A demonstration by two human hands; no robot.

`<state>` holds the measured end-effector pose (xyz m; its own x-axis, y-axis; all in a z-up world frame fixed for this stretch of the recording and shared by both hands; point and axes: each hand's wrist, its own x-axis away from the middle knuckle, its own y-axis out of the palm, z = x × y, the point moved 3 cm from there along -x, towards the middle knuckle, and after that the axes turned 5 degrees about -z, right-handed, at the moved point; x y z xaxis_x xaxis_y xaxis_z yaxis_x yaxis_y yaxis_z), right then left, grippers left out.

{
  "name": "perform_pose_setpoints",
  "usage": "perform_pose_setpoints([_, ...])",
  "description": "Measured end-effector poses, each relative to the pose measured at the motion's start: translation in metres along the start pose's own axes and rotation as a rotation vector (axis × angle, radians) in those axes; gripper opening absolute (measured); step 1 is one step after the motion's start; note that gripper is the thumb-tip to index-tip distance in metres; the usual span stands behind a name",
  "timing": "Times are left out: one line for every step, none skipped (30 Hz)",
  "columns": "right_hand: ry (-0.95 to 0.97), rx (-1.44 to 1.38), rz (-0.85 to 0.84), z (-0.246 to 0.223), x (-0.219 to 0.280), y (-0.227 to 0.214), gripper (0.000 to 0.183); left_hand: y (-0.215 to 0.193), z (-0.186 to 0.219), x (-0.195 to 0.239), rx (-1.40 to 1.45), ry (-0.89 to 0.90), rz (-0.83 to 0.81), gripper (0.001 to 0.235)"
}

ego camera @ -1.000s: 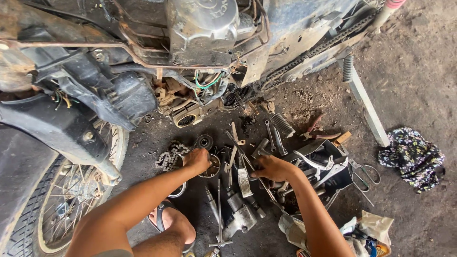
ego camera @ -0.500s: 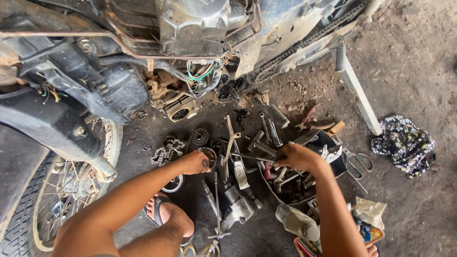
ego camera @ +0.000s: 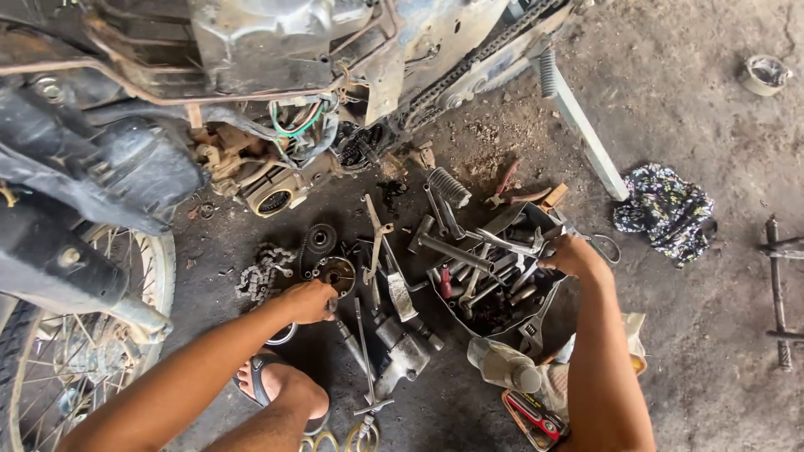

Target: The person sits on the ground and uses a wrench to loosen and remove a bolt from the motorcycle engine. They then use pliers to pull out a chain from the engine casing and place it on the floor.

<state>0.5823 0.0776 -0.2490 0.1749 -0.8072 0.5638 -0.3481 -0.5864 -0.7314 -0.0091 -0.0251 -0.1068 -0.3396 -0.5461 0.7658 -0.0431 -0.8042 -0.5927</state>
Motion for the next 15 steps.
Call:
perform_pose_setpoints([0.002,-0.002,-0.002,-0.011,0.005,0.003,0.075,-0.001,0.001,0.001,-0.001,0.001,-0.004,0.028])
perform_pose_setpoints([0.079,0.018,0.039,-0.020,0.011,0.005,0.061,-0.002,0.002,0.002,0.000,0.000,-0.003,0.028])
perform_pose_setpoints([0.155,0.043,0.081,-0.029,0.016,0.005,0.048,-0.003,0.004,0.001,0.003,0.000,0.001,0.028])
perform_pose_setpoints([0.156,0.044,0.081,-0.043,0.020,0.003,0.048,-0.003,0.003,-0.002,0.004,0.001,0.002,0.028])
perform_pose_setpoints([0.096,0.025,0.297,-0.060,0.026,-0.005,0.041,-0.002,0.002,-0.003,0.006,-0.005,0.004,0.028])
perform_pose_setpoints([0.034,0.005,0.513,-0.077,0.032,-0.012,0.035,-0.002,0.000,-0.005,0.008,-0.012,0.007,0.028])
perform_pose_setpoints([0.037,0.004,0.511,-0.097,0.039,-0.024,0.035,-0.003,-0.001,-0.007,0.007,-0.010,0.003,0.028])
perform_pose_setpoints([0.014,-0.076,0.498,-0.117,0.045,-0.036,0.032,-0.004,-0.002,-0.009,-0.021,-0.011,-0.005,0.028])
perform_pose_setpoints([-0.009,-0.157,0.483,-0.138,0.051,-0.046,0.029,-0.003,-0.004,-0.010,-0.048,-0.014,-0.016,0.029])
perform_pose_setpoints([-0.006,-0.159,0.479,-0.160,0.063,-0.056,0.029,0.000,-0.008,-0.011,-0.048,-0.014,-0.022,0.029])
perform_pose_setpoints([-0.066,-0.212,0.517,-0.185,0.074,-0.069,0.028,-0.001,-0.012,-0.013,-0.051,-0.005,0.012,0.031])
perform_pose_setpoints([-0.127,-0.266,0.556,-0.209,0.085,-0.082,0.028,-0.002,-0.017,-0.014,-0.055,0.005,0.046,0.033])
perform_pose_setpoints([-0.130,-0.263,0.553,-0.233,0.095,-0.088,0.028,0.004,-0.024,-0.019,-0.050,0.003,0.047,0.033])
perform_pose_setpoints([-0.169,-0.357,0.492,-0.257,0.104,-0.093,0.028,0.008,-0.030,-0.022,-0.058,0.027,0.094,0.039])
perform_pose_setpoints([-0.210,-0.450,0.428,-0.283,0.114,-0.097,0.028,0.012,-0.036,-0.025,-0.066,0.049,0.142,0.046])
